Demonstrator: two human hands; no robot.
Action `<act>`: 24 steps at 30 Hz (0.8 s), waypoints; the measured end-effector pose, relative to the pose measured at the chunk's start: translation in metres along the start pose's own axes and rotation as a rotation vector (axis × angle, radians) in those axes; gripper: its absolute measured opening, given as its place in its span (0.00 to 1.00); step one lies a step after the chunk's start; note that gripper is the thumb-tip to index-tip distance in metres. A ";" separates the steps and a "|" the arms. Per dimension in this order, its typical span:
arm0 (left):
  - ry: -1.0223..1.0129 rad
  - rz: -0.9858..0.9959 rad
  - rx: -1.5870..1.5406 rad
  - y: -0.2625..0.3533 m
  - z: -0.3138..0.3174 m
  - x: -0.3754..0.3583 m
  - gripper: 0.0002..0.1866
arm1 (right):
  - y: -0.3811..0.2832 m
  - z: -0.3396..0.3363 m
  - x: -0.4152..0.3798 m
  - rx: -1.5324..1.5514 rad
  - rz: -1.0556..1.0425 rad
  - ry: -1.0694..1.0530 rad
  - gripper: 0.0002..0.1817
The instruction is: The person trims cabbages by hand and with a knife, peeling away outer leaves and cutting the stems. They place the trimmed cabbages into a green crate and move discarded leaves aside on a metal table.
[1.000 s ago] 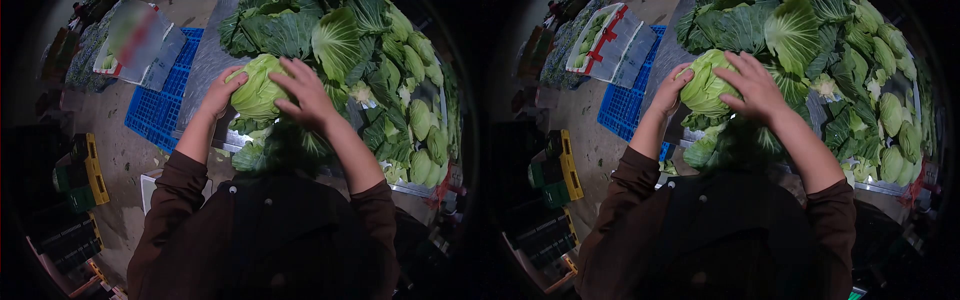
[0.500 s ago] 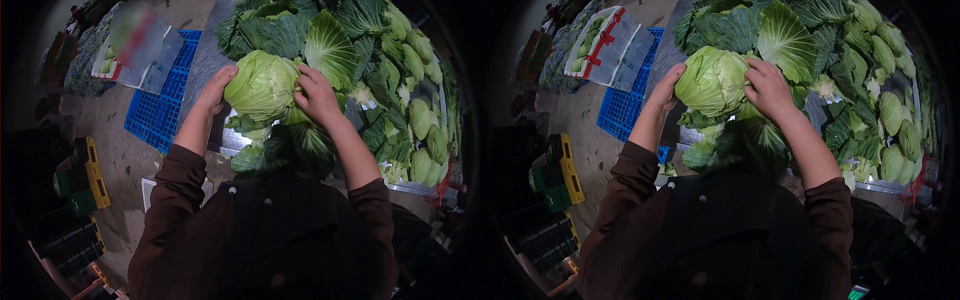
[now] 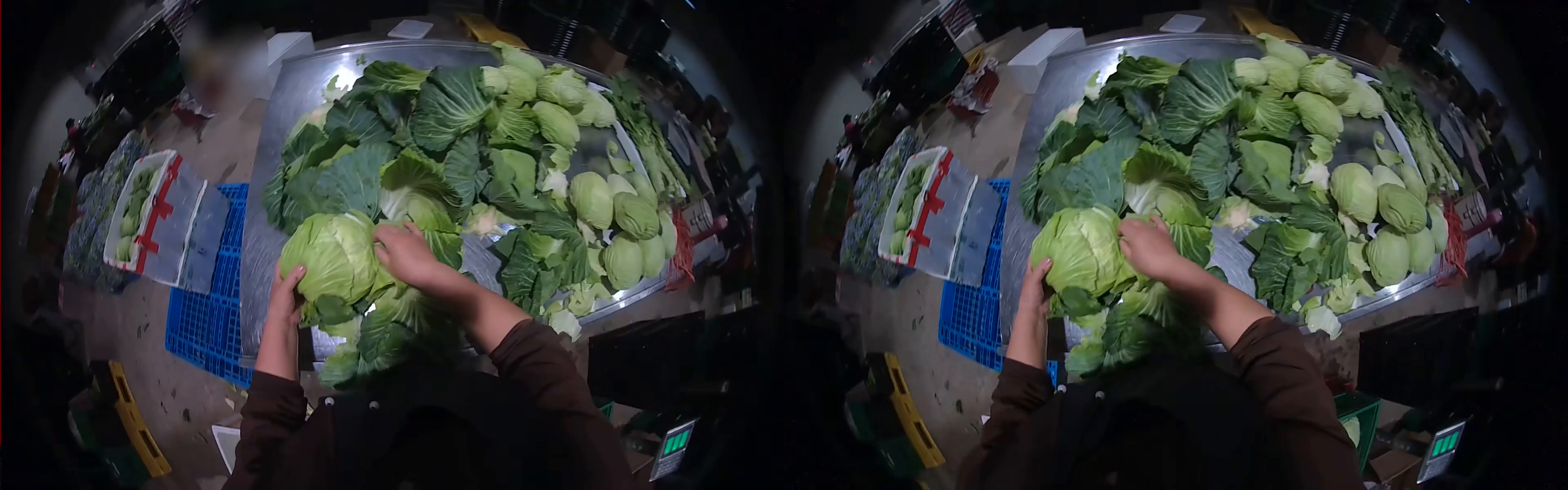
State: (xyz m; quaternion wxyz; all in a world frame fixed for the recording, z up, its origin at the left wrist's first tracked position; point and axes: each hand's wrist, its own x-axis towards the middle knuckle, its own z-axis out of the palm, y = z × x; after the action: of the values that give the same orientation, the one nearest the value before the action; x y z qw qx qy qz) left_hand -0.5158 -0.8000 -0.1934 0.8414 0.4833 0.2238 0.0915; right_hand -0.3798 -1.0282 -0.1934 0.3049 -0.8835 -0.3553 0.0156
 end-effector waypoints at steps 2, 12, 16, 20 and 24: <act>-0.030 -0.026 -0.096 -0.010 -0.019 0.002 0.30 | -0.009 -0.019 -0.001 0.121 -0.067 0.019 0.16; -0.121 0.191 -0.114 0.074 0.032 -0.024 0.34 | 0.003 -0.092 -0.001 0.279 -0.155 -0.011 0.16; -0.166 0.271 0.037 0.069 0.071 -0.018 0.33 | -0.006 -0.115 -0.010 0.509 0.055 -0.107 0.23; -0.132 0.145 -0.159 0.057 0.106 -0.014 0.33 | 0.033 -0.110 -0.032 0.317 -0.168 0.083 0.28; -0.041 0.069 -0.439 0.046 0.136 -0.006 0.30 | 0.060 -0.103 -0.063 0.402 -0.131 -0.022 0.24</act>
State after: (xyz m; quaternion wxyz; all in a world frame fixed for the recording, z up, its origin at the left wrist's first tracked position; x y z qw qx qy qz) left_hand -0.4551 -0.8833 -0.0934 0.9271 0.2979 0.1648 0.1567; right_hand -0.3650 -1.1562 -0.1548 0.4715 -0.7797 -0.4050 0.0761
